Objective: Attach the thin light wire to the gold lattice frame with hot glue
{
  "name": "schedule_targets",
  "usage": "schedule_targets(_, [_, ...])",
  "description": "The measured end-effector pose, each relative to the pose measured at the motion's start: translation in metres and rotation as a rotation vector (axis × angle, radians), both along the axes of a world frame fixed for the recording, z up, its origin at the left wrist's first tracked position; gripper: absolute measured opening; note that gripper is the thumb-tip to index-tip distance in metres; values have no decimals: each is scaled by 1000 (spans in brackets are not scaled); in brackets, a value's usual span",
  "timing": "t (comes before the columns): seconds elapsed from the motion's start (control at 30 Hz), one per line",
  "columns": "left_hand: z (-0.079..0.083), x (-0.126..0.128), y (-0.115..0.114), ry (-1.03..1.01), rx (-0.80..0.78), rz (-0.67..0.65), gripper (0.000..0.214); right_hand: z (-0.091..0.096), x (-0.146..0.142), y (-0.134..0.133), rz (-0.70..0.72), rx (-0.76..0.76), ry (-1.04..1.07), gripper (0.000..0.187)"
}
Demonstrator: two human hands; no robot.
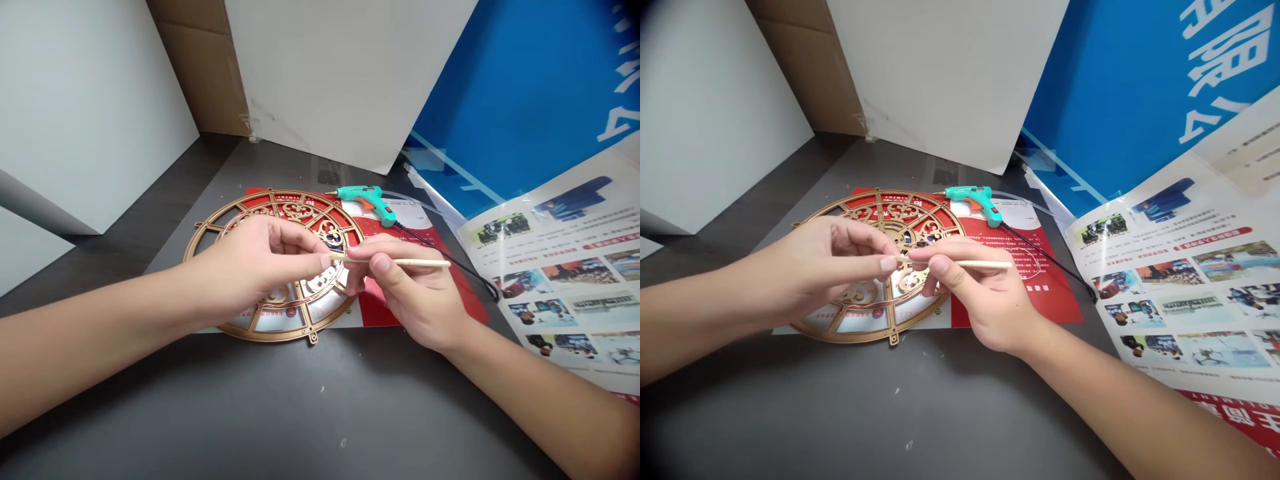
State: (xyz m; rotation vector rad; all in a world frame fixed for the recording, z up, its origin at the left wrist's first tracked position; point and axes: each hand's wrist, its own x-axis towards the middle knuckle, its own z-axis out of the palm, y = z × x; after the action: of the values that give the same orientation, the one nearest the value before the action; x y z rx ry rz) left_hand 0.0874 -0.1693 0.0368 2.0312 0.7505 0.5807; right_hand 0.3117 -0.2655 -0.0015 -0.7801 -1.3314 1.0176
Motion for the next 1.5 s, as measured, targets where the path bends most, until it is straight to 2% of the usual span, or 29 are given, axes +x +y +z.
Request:
schedule_targets(0.1, [2, -1, 2, -117, -257, 10, 19, 3, -2, -3, -25, 42, -16, 14])
schedule_targets(0.17, [5, -1, 2, -134, -316, 24, 16, 3, -2, -3, -24, 38, -6, 14])
schedule_targets(0.37, [12, -2, -2, -38, -136, 45, 15, 5, 0, -2, 35, -60, 26, 13])
schedule_targets(0.5, [12, 0, -4, -4, -68, -18, 15, 6, -1, 0, 51, -165, 74, 30])
schedule_targets(0.57, [12, 1, -5, -12, -18, -33, 16, 6, -1, 2, 6, -210, 84, 40])
schedule_targets(0.67, [13, 1, -2, -17, 115, 33, 19, 6, 1, 4, -160, -206, 42, 51])
schedule_targets(0.73, [14, 0, 2, 15, 244, 72, 23, 7, 3, 6, -244, -177, -76, 59])
schedule_targets(0.8, [15, -2, 9, 73, 389, 86, 27, 12, 6, 6, -254, -205, -307, 68])
schedule_targets(0.9, [15, -7, 24, 224, 543, 91, 39, 23, 11, 6, -244, -393, -844, 69])
schedule_targets(0.97, [13, -10, 34, 338, 570, 85, 44, 32, 14, 6, -286, -516, -1204, 63])
schedule_targets(1.07, [7, -15, 46, 405, 685, 150, 38, 42, 17, 8, -340, -614, -1546, 58])
schedule_targets(1.17, [2, -18, 52, 458, 734, 149, 38, 48, 21, 9, -356, -670, -1676, 56])
schedule_targets(1.27, [1, -20, 54, 457, 716, 125, 32, 51, 20, 6, -327, -699, -1735, 56])
schedule_targets(1.5, [-1, -22, 54, 437, 686, 124, 20, 55, 8, -19, -12, -621, -1823, 58])
